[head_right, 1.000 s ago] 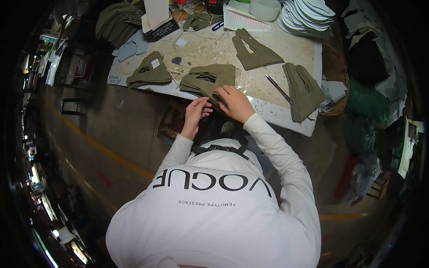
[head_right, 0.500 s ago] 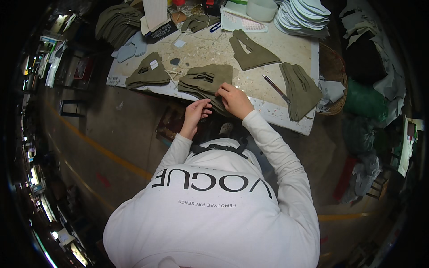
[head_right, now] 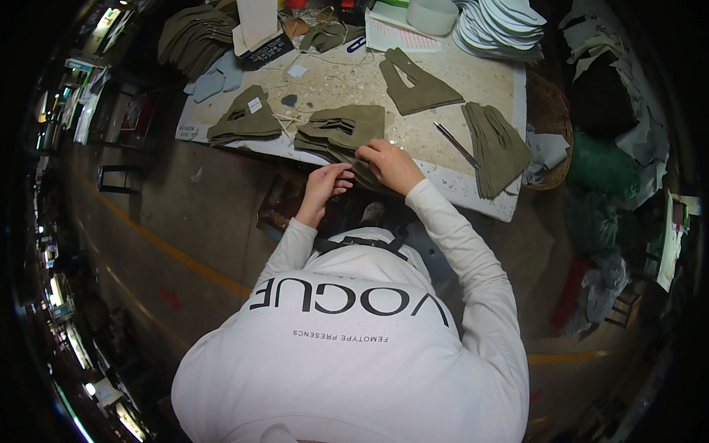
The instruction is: The person gathers olive-green fabric pieces, aligns them into stacks, and ties each stack with a white string. They then place the tied bundles on the table and write on small white labels with a pen before attaching the labels to the bundles.
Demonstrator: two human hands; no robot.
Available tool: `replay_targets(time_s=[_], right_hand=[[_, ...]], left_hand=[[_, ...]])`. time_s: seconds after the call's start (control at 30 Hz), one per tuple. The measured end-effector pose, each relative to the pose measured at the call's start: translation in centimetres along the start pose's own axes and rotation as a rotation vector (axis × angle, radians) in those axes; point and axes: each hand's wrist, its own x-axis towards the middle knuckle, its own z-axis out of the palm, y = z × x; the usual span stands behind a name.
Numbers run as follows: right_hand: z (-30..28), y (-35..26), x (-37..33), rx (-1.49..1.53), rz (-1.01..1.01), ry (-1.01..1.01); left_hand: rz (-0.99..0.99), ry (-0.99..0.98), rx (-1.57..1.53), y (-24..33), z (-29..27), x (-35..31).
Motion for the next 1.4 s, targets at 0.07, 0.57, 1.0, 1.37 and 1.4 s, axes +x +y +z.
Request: replay_targets(time_s=[0.07, 0.57, 1.0, 1.37, 1.4], right_hand=[[0.1, -0.2, -0.3, -0.047, -0.055, 0.000], [-2.0, -0.7, 2.5, -0.109, -0.036, 0.049], [-8.2, 19.7, 5.4, 0.556, 0.797, 0.559], [-8.3, 19.6, 3.4, 0.329, 0.889, 0.438], [-7.9, 18.6, 3.3, -0.128, 0.742, 0.465]], left_hand=[[-0.014, -0.006, -0.014, -0.1, 0.1, 0.1], [0.022, 0.014, -0.032, -0.6, -0.1, 0.2], [0.017, 0.107, -0.056, -0.7, -2.2, -0.6], [0.044, 0.075, -0.064, -1.1, -1.8, -0.1], [0.041, 0.078, -0.075, -1.1, -1.6, -0.1]])
